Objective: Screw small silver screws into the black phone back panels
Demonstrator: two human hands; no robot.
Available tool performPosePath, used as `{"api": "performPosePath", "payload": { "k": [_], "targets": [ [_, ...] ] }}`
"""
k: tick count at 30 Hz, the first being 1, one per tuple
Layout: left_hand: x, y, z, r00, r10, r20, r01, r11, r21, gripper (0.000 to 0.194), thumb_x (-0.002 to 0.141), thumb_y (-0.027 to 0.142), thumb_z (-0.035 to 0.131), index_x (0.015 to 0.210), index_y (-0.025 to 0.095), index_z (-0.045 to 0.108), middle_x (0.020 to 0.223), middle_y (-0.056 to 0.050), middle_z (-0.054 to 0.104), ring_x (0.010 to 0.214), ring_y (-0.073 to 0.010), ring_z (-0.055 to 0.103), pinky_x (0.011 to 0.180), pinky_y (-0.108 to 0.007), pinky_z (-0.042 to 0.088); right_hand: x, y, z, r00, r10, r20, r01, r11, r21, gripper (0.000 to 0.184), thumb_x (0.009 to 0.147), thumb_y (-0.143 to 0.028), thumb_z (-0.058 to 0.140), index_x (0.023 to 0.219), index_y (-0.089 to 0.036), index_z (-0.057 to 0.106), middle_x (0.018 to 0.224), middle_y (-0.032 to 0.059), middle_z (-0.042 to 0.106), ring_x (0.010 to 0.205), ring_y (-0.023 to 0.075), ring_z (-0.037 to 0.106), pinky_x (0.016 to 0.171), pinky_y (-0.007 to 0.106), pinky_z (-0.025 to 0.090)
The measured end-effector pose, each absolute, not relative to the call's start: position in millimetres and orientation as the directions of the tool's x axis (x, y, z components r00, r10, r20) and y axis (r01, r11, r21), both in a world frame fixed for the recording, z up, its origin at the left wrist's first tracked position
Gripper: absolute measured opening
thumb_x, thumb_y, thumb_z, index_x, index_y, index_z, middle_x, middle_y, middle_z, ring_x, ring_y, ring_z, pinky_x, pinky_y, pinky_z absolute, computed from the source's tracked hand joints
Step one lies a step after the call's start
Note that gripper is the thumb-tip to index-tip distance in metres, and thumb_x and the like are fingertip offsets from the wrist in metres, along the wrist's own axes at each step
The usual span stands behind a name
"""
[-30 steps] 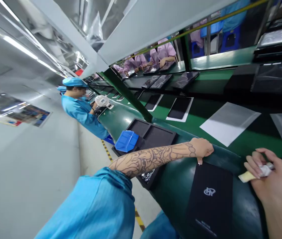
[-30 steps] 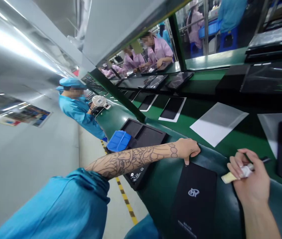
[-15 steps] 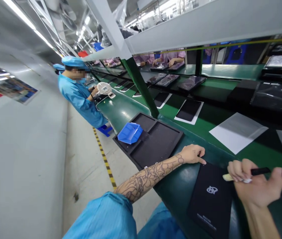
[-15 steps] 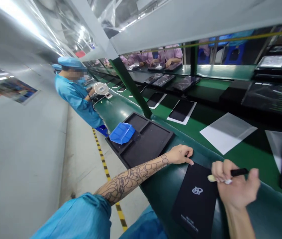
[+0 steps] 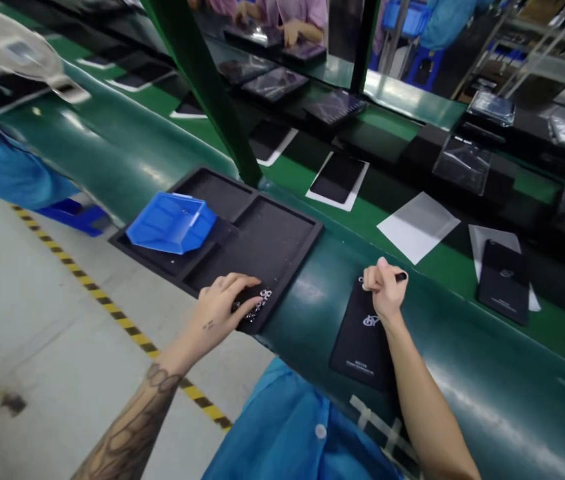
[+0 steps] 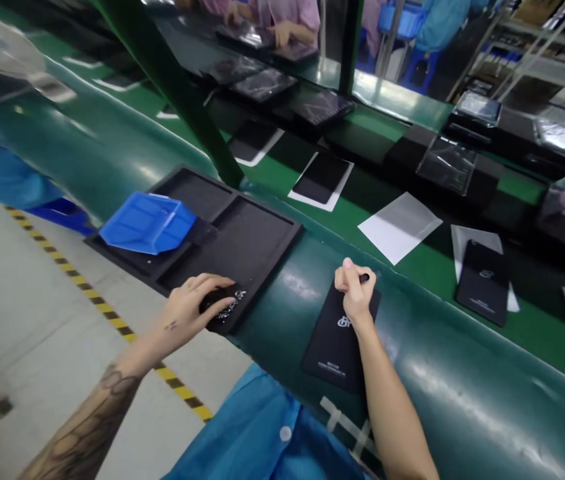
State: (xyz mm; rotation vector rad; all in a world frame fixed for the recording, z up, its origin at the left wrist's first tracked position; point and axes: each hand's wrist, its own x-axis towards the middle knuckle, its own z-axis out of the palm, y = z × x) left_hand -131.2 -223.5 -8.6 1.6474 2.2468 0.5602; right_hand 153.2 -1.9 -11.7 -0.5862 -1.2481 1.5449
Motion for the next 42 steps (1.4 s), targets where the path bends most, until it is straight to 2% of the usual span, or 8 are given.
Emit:
{"api": "performPosePath", "payload": {
  "k": [4, 11, 16, 22, 28, 35, 39, 42],
  "targets": [
    [-131.0, -244.6, -19.0, -0.253, 0.965, -0.065, 0.879, 0.258, 0.401, 0.046, 0.111, 0.062, 0.047, 0.129, 0.028, 0.073, 0.126, -0.009, 0.076, 0.111, -0.0307, 0.066, 0.091, -0.041, 0.039, 136.2, 7.6, -13.8, -0.326, 0.920, 0.216, -0.354, 0.093, -0.930, 0.075, 0.102, -0.060, 0.070, 0.052, -0.026, 0.025, 0.046, -0.0075, 0.022, 0.040, 0.0080, 0.023, 0.047, 0.030, 0.015],
    [-127.4, -241.9, -24.3, -0.209, 0.977, -0.040, 0.867, 0.204, 0.455, 0.041, 0.115, 0.052, 0.043, 0.111, 0.027, 0.075, 0.112, -0.006, 0.080, 0.098, -0.0262, 0.067, 0.090, -0.041, 0.032, 135.9, 9.9, -22.5, -0.370, 0.910, 0.184, -0.260, 0.089, -0.961, 0.075, 0.102, -0.062, 0.068, 0.054, -0.026, 0.023, 0.046, -0.0076, 0.022, 0.041, 0.0081, 0.022, 0.047, 0.031, 0.017],
    [-129.2, -238.9, -19.0, -0.172, 0.985, -0.014, 0.862, 0.157, 0.483, 0.041, 0.116, 0.052, 0.042, 0.110, 0.027, 0.074, 0.109, -0.005, 0.080, 0.093, -0.0248, 0.067, 0.089, -0.041, 0.033, 136.1, 9.3, -26.3, -0.395, 0.891, 0.223, -0.290, 0.110, -0.951, 0.071, 0.105, -0.055, 0.069, 0.057, -0.025, 0.025, 0.049, -0.0085, 0.020, 0.041, 0.0075, 0.020, 0.048, 0.031, 0.016],
    [-129.8, -229.3, -3.8, -0.248, 0.969, -0.001, 0.831, 0.213, 0.513, 0.034, 0.117, 0.046, 0.045, 0.113, 0.026, 0.072, 0.110, -0.005, 0.079, 0.097, -0.0254, 0.070, 0.088, -0.042, 0.040, 143.8, 5.8, -39.8, -0.437, 0.851, 0.290, -0.168, 0.240, -0.956, 0.064, 0.112, -0.045, 0.060, 0.058, -0.025, 0.031, 0.051, -0.0056, 0.027, 0.044, 0.0098, 0.025, 0.051, 0.034, 0.019],
    [-95.0, -196.5, 14.2, -0.250, 0.953, 0.173, 0.721, 0.063, 0.690, 0.011, 0.112, 0.028, 0.058, 0.111, 0.023, 0.067, 0.114, -0.008, 0.075, 0.103, -0.0213, 0.074, 0.091, -0.033, 0.058, 148.6, 4.2, -55.2, -0.454, 0.808, 0.375, -0.205, 0.315, -0.927, 0.058, 0.113, -0.032, 0.056, 0.061, -0.023, 0.034, 0.054, -0.0060, 0.027, 0.046, 0.0100, 0.026, 0.053, 0.034, 0.020],
    [6.2, -154.3, -5.8, -0.070, 0.993, 0.098, 0.307, -0.072, 0.949, 0.009, 0.107, 0.016, 0.062, 0.102, 0.022, 0.068, 0.102, -0.006, 0.076, 0.091, -0.0163, 0.076, 0.084, -0.027, 0.062, 141.6, -3.7, -55.8, -0.438, 0.800, 0.410, -0.184, 0.367, -0.912, 0.056, 0.114, -0.034, 0.051, 0.064, -0.025, 0.027, 0.056, -0.0057, 0.023, 0.047, 0.0105, 0.022, 0.053, 0.035, 0.017],
    [38.1, -155.7, -24.4, -0.064, 0.998, 0.029, 0.255, -0.012, 0.967, 0.012, 0.106, 0.020, 0.062, 0.097, 0.022, 0.069, 0.096, -0.007, 0.076, 0.089, -0.0194, 0.076, 0.085, -0.031, 0.064, 138.2, -0.5, -44.9, -0.465, 0.777, 0.425, -0.139, 0.409, -0.902, 0.056, 0.114, -0.038, 0.047, 0.066, -0.025, 0.024, 0.055, -0.0067, 0.020, 0.045, 0.0102, 0.019, 0.050, 0.034, 0.020],
    [45.4, -168.2, -32.7, -0.070, 0.997, 0.022, 0.288, -0.001, 0.957, 0.013, 0.106, 0.022, 0.061, 0.096, 0.023, 0.070, 0.093, -0.005, 0.076, 0.090, -0.0204, 0.077, 0.107, -0.043, 0.064, 136.8, 0.4, -41.6, -0.460, 0.771, 0.439, -0.138, 0.427, -0.894, 0.055, 0.115, -0.039, 0.045, 0.067, -0.026, 0.023, 0.055, -0.0073, 0.019, 0.045, 0.0102, 0.019, 0.050, 0.033, 0.021]
  ]
}}
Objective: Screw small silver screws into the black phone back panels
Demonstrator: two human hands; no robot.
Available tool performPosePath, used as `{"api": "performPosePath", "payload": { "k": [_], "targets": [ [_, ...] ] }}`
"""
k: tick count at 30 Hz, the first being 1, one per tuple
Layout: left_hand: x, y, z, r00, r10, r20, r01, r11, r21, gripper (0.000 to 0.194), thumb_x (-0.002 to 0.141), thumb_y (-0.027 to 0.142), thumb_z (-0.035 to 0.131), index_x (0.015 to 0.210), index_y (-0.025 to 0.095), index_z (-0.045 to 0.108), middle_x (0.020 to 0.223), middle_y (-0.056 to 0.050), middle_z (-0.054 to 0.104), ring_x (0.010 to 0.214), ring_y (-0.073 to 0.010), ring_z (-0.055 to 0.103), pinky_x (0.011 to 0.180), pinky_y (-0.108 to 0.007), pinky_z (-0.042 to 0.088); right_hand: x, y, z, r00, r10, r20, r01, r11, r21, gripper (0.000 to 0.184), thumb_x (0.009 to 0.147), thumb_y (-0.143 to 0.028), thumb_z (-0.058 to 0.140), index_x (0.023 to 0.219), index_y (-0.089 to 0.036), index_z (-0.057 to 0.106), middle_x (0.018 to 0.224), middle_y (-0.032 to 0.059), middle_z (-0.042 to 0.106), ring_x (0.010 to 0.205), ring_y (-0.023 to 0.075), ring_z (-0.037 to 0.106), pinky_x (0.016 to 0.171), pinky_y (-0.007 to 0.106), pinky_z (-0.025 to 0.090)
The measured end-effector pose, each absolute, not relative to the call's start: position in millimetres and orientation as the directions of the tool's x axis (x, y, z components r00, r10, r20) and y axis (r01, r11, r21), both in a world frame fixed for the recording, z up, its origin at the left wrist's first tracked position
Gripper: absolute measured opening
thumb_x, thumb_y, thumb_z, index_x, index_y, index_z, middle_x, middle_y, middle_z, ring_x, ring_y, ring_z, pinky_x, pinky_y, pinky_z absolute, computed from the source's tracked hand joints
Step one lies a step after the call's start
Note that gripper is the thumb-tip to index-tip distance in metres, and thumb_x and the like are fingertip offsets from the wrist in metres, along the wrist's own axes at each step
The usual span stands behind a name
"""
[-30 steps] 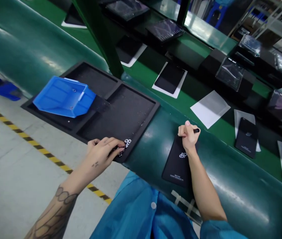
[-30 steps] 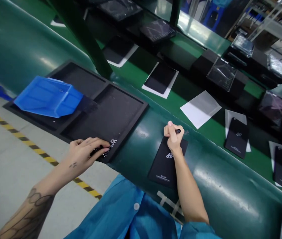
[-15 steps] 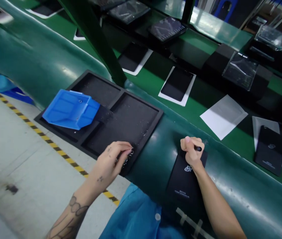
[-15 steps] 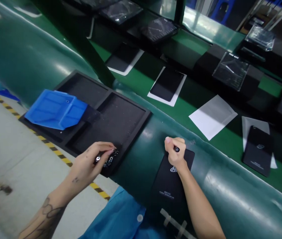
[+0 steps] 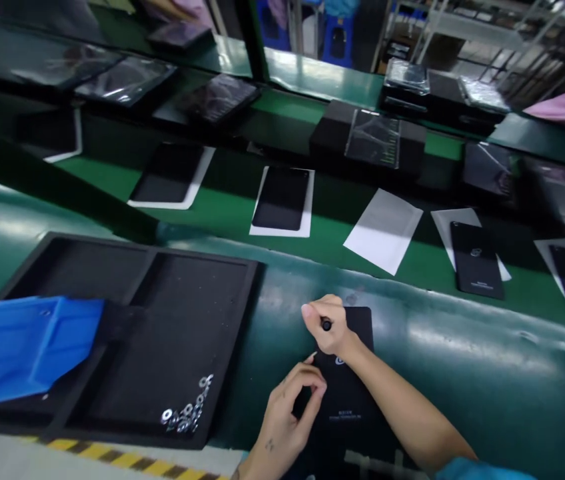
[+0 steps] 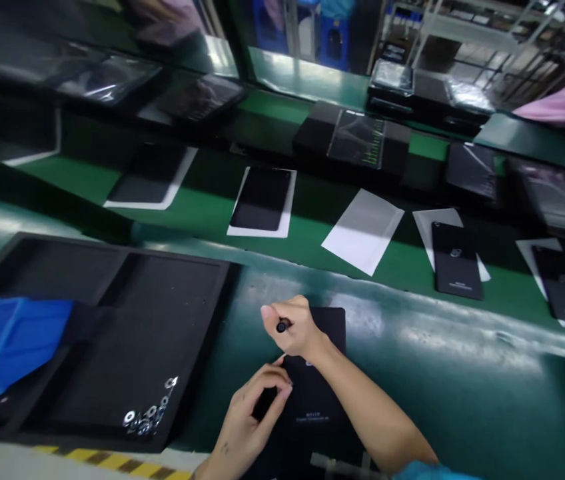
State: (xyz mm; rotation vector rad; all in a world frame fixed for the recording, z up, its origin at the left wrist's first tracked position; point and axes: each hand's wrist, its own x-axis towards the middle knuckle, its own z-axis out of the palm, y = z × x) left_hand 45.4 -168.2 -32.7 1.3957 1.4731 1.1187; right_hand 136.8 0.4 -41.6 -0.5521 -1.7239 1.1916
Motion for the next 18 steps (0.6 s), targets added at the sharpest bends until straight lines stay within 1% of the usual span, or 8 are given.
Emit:
{"api": "performPosePath", "payload": {
  "k": [2, 6, 9, 12, 14, 15, 17, 18],
  "targets": [
    [48.9, -178.2, -37.0, -0.031, 0.999, 0.030, 0.305, -0.019, 0.952, 0.014, 0.106, 0.023, 0.060, 0.095, 0.023, 0.069, 0.090, -0.004, 0.075, 0.088, -0.0197, 0.077, 0.121, -0.051, 0.056, 134.5, -1.5, -41.2, -0.466, 0.767, 0.441, -0.124, 0.437, -0.891, 0.054, 0.116, -0.041, 0.043, 0.068, -0.027, 0.022, 0.056, -0.0073, 0.019, 0.046, 0.0108, 0.018, 0.050, 0.033, 0.020],
    [59.5, -194.5, -46.5, -0.018, 0.999, 0.041, 0.327, -0.033, 0.944, 0.015, 0.106, 0.025, 0.061, 0.092, 0.024, 0.067, 0.087, -0.002, 0.074, 0.083, -0.0181, 0.076, 0.129, -0.057, 0.047, 134.9, -5.5, -29.5, -0.496, 0.722, 0.482, -0.109, 0.499, -0.860, 0.053, 0.115, -0.038, 0.043, 0.067, -0.026, 0.022, 0.058, -0.0066, 0.023, 0.050, 0.0113, 0.021, 0.053, 0.032, 0.022],
    [69.4, -202.5, -53.3, -0.044, 0.997, 0.067, 0.322, -0.049, 0.945, 0.014, 0.107, 0.027, 0.060, 0.095, 0.025, 0.068, 0.088, -0.002, 0.073, 0.081, -0.0175, 0.074, 0.131, -0.061, 0.043, 162.9, -8.6, -7.2, -0.448, 0.780, 0.437, -0.017, 0.481, -0.876, 0.050, 0.113, -0.037, 0.049, 0.066, -0.024, 0.037, 0.062, -0.0030, 0.042, 0.056, 0.0125, 0.038, 0.058, 0.030, 0.033],
    [78.7, -207.1, -60.4, -0.118, 0.989, 0.092, 0.297, -0.053, 0.953, 0.019, 0.109, 0.031, 0.057, 0.094, 0.024, 0.067, 0.084, -0.002, 0.069, 0.076, -0.0168, 0.070, 0.133, -0.063, 0.038, 224.0, -22.0, 10.7, -0.318, 0.928, 0.195, 0.278, 0.288, -0.916, 0.032, 0.109, -0.043, 0.059, 0.088, -0.022, 0.072, 0.088, 0.0055, 0.073, 0.076, 0.0189, 0.066, 0.072, 0.030, 0.052],
    [83.0, -207.1, -65.8, -0.142, 0.983, 0.114, 0.287, -0.069, 0.955, 0.021, 0.109, 0.032, 0.056, 0.092, 0.024, 0.065, 0.081, -0.002, 0.066, 0.073, -0.0167, 0.068, 0.135, -0.064, 0.035, 270.5, -41.6, 11.2, -0.203, 0.979, 0.001, 0.471, 0.098, -0.877, 0.029, 0.104, -0.049, 0.065, 0.107, -0.026, 0.081, 0.109, 0.0089, 0.081, 0.098, 0.0269, 0.076, 0.087, 0.036, 0.061],
    [84.3, -206.2, -68.1, -0.139, 0.982, 0.127, 0.285, -0.083, 0.955, 0.020, 0.108, 0.030, 0.056, 0.092, 0.025, 0.065, 0.080, -0.001, 0.065, 0.072, -0.0166, 0.067, 0.135, -0.063, 0.034, 291.0, -54.5, 7.2, -0.142, 0.986, -0.088, 0.521, -0.001, -0.853, 0.033, 0.099, -0.054, 0.069, 0.111, -0.027, 0.083, 0.116, 0.0097, 0.083, 0.105, 0.0310, 0.078, 0.091, 0.039, 0.063],
    [85.3, -202.5, -70.7, -0.119, 0.981, 0.152, 0.288, -0.112, 0.951, 0.016, 0.106, 0.026, 0.057, 0.092, 0.025, 0.066, 0.080, -0.001, 0.066, 0.072, -0.0167, 0.067, 0.135, -0.063, 0.035, 320.6, -83.6, -8.0, -0.079, 0.967, -0.241, 0.508, -0.169, -0.845, 0.040, 0.089, -0.062, 0.076, 0.109, -0.029, 0.087, 0.122, 0.0115, 0.083, 0.112, 0.0367, 0.079, 0.092, 0.043, 0.067],
    [85.3, -200.0, -70.4, -0.096, 0.983, 0.157, 0.292, -0.123, 0.949, 0.014, 0.105, 0.023, 0.058, 0.093, 0.025, 0.066, 0.082, -0.001, 0.067, 0.072, -0.0167, 0.067, 0.134, -0.063, 0.036, 328.5, -98.0, -17.8, -0.065, 0.948, -0.311, 0.466, -0.247, -0.850, 0.044, 0.086, -0.064, 0.078, 0.109, -0.028, 0.088, 0.123, 0.0123, 0.083, 0.106, 0.0368, 0.081, 0.086, 0.043, 0.069]
  ]
}}
